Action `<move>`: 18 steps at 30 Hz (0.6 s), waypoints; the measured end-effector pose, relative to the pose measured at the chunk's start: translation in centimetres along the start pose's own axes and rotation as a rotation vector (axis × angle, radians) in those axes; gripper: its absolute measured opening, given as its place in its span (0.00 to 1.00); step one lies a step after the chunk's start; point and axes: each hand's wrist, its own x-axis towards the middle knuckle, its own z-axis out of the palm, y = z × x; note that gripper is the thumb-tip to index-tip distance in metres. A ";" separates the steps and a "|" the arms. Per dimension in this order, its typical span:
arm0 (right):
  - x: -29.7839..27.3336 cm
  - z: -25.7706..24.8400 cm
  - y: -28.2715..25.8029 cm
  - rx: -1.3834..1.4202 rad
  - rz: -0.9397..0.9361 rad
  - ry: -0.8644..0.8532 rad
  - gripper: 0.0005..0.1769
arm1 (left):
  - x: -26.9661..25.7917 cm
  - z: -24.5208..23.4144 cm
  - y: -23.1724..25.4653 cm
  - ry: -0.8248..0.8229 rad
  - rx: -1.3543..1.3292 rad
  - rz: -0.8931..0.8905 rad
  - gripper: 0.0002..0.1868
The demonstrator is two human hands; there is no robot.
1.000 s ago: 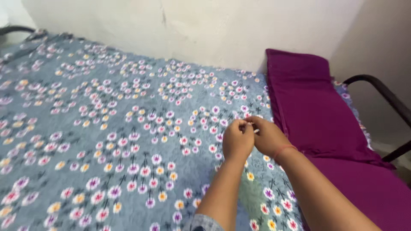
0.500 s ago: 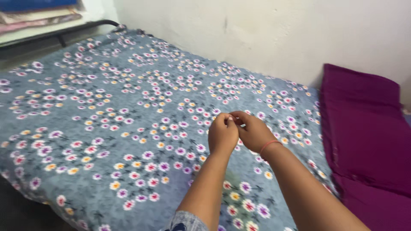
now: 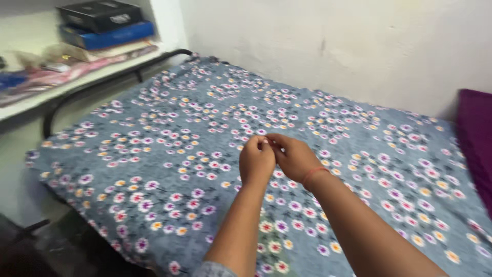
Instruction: The person smooths a floral bedsheet on a metal-framed bed, then folds a purple pillowcase and places it on the bed. Finally, they fold a patterned blanket and set it on the bed.
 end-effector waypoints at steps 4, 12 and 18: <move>1.4 2.0 -1.8 -0.037 0.032 -0.058 0.21 | 1.4 -2.6 -0.4 0.073 -0.002 -0.004 0.13; 2.4 2.9 -3.3 0.027 -0.127 -0.086 0.19 | 0.3 -6.1 0.8 0.199 -0.002 -0.019 0.15; 0.9 2.2 -5.1 0.002 -0.267 -0.186 0.18 | -2.6 -8.0 2.4 0.287 -0.004 -0.064 0.14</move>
